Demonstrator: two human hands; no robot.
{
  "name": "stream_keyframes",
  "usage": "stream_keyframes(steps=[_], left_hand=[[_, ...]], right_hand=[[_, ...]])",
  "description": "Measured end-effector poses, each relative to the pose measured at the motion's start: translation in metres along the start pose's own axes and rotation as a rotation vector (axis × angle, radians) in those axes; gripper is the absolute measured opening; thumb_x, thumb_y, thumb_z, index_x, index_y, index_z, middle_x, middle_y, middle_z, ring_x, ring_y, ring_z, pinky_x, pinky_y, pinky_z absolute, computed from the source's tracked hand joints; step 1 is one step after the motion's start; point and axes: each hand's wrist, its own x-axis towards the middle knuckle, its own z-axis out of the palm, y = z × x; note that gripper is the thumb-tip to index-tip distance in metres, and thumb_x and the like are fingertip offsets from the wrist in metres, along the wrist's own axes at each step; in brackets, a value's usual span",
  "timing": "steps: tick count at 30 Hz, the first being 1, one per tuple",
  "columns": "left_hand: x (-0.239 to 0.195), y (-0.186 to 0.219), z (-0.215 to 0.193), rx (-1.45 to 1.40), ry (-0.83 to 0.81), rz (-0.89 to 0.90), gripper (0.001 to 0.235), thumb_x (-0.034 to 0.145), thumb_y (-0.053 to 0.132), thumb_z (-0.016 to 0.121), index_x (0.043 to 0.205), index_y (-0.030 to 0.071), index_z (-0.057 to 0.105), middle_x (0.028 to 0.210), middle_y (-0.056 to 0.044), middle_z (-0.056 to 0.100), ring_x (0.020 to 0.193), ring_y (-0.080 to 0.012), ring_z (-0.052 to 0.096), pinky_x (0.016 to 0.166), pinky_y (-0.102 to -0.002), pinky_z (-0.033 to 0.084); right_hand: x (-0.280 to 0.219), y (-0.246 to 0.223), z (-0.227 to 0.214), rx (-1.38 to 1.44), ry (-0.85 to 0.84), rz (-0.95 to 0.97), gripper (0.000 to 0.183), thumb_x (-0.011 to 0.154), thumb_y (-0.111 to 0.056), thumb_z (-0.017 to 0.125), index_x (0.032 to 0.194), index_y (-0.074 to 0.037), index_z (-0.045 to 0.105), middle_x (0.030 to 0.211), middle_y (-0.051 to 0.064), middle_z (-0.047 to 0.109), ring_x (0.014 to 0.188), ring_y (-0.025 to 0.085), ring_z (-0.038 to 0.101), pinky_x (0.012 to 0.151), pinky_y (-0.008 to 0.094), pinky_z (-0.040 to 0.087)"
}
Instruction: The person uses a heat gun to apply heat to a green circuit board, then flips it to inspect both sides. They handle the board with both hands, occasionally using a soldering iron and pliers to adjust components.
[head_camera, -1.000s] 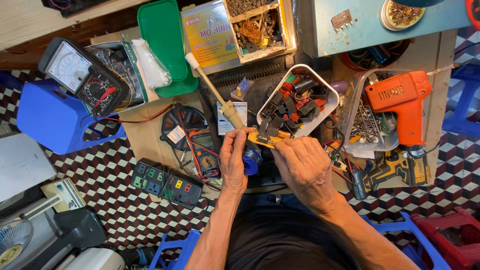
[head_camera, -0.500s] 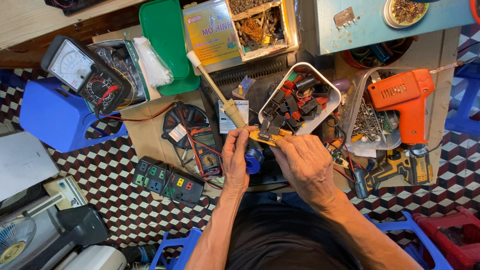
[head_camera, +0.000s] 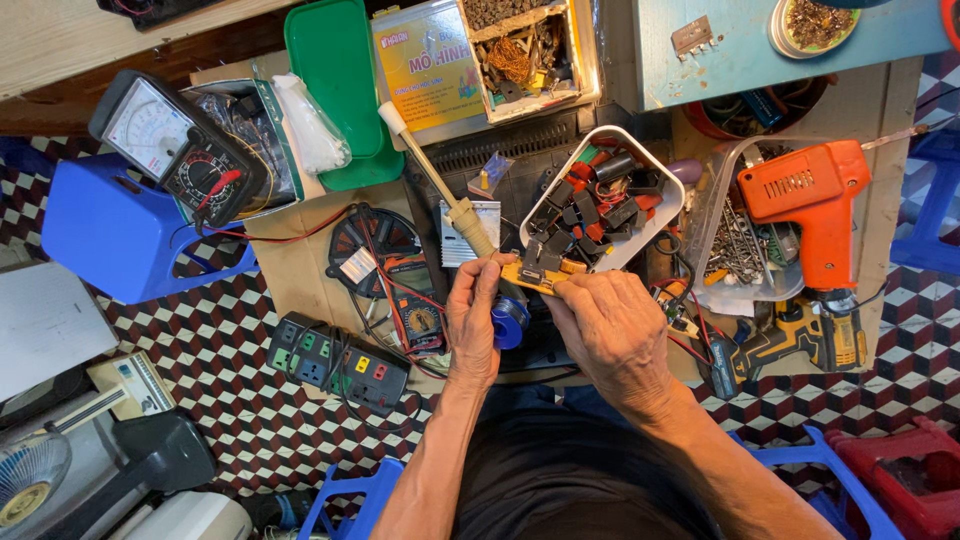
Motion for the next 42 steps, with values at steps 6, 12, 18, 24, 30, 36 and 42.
stream_keyframes(steps=[6, 12, 18, 24, 30, 36, 42], left_hand=[[-0.001, -0.002, -0.002, -0.004, 0.031, -0.018, 0.024, 0.101, 0.029, 0.064, 0.113, 0.008, 0.064, 0.119, -0.005, 0.071, 0.110, -0.0123, 0.063, 0.097, -0.030, 0.053], [-0.004, -0.002, -0.005, 0.028, 0.030, 0.002, 0.025, 0.102, 0.030, 0.064, 0.115, 0.008, 0.065, 0.121, -0.005, 0.071, 0.116, -0.0130, 0.061, 0.107, -0.030, 0.048], [-0.006, -0.001, -0.005, 0.035, 0.044, -0.030, 0.025, 0.101, 0.031, 0.064, 0.113, 0.009, 0.065, 0.121, -0.004, 0.071, 0.118, -0.0130, 0.062, 0.107, -0.031, 0.048], [-0.006, 0.000, -0.005, 0.046, 0.037, -0.028, 0.025, 0.102, 0.031, 0.064, 0.113, 0.010, 0.065, 0.122, -0.003, 0.071, 0.118, -0.0124, 0.061, 0.108, -0.031, 0.048], [-0.003, 0.000, -0.002, 0.035, 0.024, -0.004, 0.024, 0.102, 0.030, 0.064, 0.114, 0.008, 0.066, 0.120, -0.004, 0.072, 0.112, -0.0110, 0.061, 0.100, -0.028, 0.051], [0.010, 0.009, 0.018, 0.275, -0.007, 0.119, 0.023, 0.109, 0.023, 0.063, 0.118, 0.002, 0.070, 0.105, -0.005, 0.070, 0.094, -0.0078, 0.063, 0.079, -0.021, 0.052], [0.040, 0.038, 0.048, 0.455, -0.128, 0.165, 0.021, 0.102, 0.020, 0.065, 0.111, 0.002, 0.069, 0.091, -0.005, 0.074, 0.074, -0.0089, 0.069, 0.066, -0.021, 0.052]], right_hand=[[-0.002, -0.003, 0.000, -0.017, -0.007, 0.003, 0.024, 0.082, -0.005, 0.085, 0.096, -0.001, 0.066, 0.090, 0.010, 0.066, 0.082, 0.025, 0.065, 0.073, 0.039, 0.051], [-0.006, -0.009, 0.002, -0.010, -0.008, 0.011, 0.024, 0.081, -0.004, 0.084, 0.095, -0.001, 0.064, 0.091, 0.009, 0.066, 0.085, 0.026, 0.066, 0.075, 0.039, 0.052], [-0.010, -0.013, 0.003, -0.007, -0.012, 0.029, 0.024, 0.081, -0.004, 0.084, 0.094, -0.001, 0.064, 0.092, 0.009, 0.066, 0.087, 0.026, 0.066, 0.075, 0.039, 0.052], [-0.009, -0.013, 0.003, -0.009, -0.007, 0.037, 0.024, 0.081, -0.005, 0.085, 0.094, -0.001, 0.065, 0.092, 0.009, 0.067, 0.087, 0.026, 0.067, 0.075, 0.039, 0.052], [-0.005, -0.008, 0.000, 0.001, 0.011, 0.048, 0.024, 0.081, -0.004, 0.085, 0.096, -0.001, 0.066, 0.094, 0.010, 0.068, 0.087, 0.027, 0.067, 0.077, 0.039, 0.052], [0.012, 0.024, -0.012, 0.105, -0.007, 0.121, 0.024, 0.082, -0.005, 0.083, 0.100, -0.003, 0.067, 0.094, 0.011, 0.069, 0.085, 0.029, 0.066, 0.076, 0.040, 0.052], [0.031, 0.058, -0.022, 0.151, -0.089, 0.116, 0.025, 0.085, -0.009, 0.084, 0.103, -0.002, 0.067, 0.093, 0.012, 0.069, 0.084, 0.028, 0.069, 0.073, 0.037, 0.055]])
